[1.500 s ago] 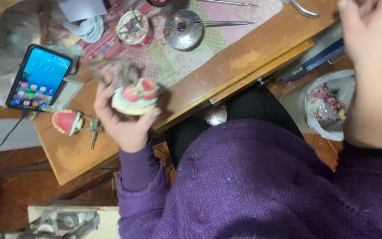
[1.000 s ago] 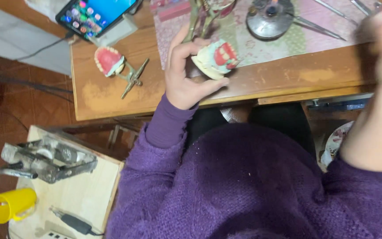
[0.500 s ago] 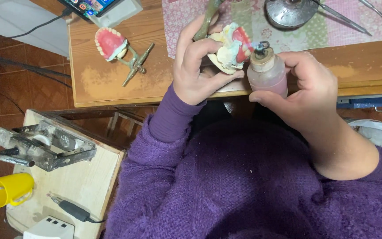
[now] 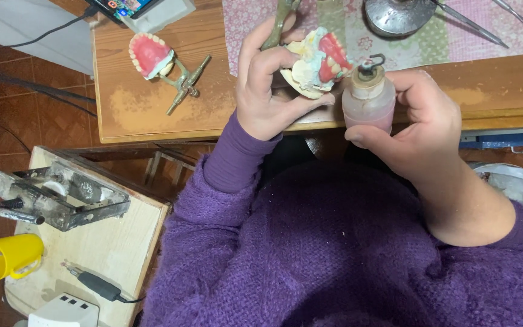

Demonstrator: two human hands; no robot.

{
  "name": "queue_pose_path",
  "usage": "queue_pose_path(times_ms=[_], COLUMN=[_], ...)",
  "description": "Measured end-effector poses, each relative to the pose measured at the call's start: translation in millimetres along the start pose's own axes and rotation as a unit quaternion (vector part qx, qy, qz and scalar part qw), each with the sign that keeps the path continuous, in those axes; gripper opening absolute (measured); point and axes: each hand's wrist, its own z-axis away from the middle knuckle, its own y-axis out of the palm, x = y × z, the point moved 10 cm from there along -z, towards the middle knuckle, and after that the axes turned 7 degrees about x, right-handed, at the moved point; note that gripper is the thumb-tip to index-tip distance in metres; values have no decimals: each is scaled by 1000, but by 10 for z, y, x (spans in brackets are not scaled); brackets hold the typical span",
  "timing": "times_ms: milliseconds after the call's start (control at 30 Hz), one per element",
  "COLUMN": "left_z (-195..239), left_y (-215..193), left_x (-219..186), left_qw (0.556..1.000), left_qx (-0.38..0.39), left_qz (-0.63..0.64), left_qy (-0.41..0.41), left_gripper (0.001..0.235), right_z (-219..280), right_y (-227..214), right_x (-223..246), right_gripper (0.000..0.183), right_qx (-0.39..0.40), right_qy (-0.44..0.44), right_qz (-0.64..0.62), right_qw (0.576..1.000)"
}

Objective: The recorder is shaping pink wax or resin on a dental cast model using a metal carving tool and a spirit lamp.

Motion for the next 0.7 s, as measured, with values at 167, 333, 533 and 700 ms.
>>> queue_pose_path(times_ms=[167,333,533,700], left_z=[-73,-49,-65,-81], left_y=[-46,-66,-81,-100], left_x=[-78,-35,-44,-88], left_qw=[1000,1000,1000,999], left_qx=[-8,-12,-10,-19], left_qz=[-9,23,-3,14], left_qy=[6,-6,-20,-25], left_gripper=[81,87,93,93], right_z=[-10,-11,-21,-31], right_y=[24,19,11,7], right_x=[101,162,205,249], right_gripper=[57,58,61,63], right_qx=[-4,-14,-24,-40], right_qy=[-20,-63,-63,-89], right_qz=[37,131,109,175], right_qw=[999,989,992,980])
